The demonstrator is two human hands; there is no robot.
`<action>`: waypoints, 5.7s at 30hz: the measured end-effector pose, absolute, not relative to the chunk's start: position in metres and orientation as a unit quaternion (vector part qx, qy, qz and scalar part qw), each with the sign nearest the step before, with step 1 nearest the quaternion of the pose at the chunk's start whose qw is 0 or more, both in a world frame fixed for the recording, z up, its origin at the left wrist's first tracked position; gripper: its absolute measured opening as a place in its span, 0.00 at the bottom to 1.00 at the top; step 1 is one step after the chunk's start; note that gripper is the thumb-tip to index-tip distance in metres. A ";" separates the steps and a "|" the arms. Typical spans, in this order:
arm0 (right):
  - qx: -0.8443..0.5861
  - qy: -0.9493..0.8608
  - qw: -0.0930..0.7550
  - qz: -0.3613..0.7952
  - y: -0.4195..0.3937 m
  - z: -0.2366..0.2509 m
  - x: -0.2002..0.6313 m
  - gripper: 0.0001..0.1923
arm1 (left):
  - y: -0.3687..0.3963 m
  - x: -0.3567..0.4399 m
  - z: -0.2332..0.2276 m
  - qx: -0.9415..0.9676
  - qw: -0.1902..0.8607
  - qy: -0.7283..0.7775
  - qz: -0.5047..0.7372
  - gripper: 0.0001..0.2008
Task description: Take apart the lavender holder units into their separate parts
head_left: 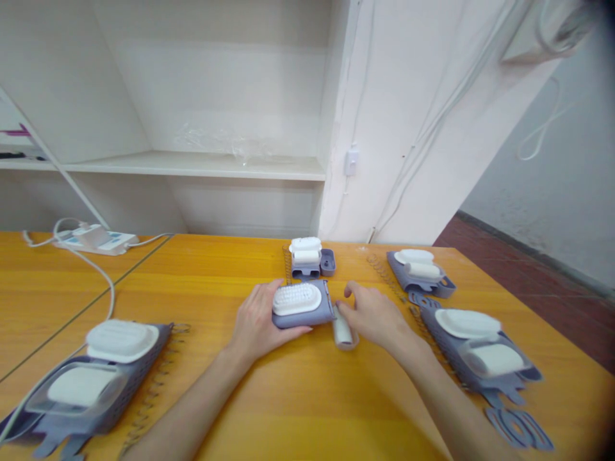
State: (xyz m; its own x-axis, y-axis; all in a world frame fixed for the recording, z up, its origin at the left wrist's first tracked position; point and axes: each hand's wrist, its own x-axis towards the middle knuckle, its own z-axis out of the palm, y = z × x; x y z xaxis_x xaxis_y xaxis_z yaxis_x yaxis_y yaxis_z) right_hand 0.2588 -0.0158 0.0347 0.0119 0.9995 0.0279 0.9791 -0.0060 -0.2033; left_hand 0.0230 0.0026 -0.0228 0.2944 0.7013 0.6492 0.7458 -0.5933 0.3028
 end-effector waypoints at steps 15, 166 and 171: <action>-0.711 -0.699 0.032 0.059 -0.016 0.035 0.261 0.10 | 0.003 0.023 -0.022 -0.809 0.016 -0.454 -0.374 0.40; -0.437 -0.804 0.359 0.183 -0.030 -0.027 0.209 0.48 | -0.020 0.050 -0.002 -0.792 -0.060 -0.422 -0.438 0.14; -0.448 -0.806 0.347 0.169 -0.032 -0.028 0.210 0.49 | -0.008 0.044 -0.001 -0.720 -0.013 -0.494 -0.486 0.11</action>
State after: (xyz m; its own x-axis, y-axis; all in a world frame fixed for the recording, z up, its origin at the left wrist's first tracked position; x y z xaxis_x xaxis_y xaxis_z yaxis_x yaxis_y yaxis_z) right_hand 0.2096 -0.0316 -0.0277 -0.3575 0.8401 0.4080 0.6059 0.5411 -0.5831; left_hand 0.0436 -0.0083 -0.0010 0.0381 0.7246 0.6881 0.6997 -0.5110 0.4993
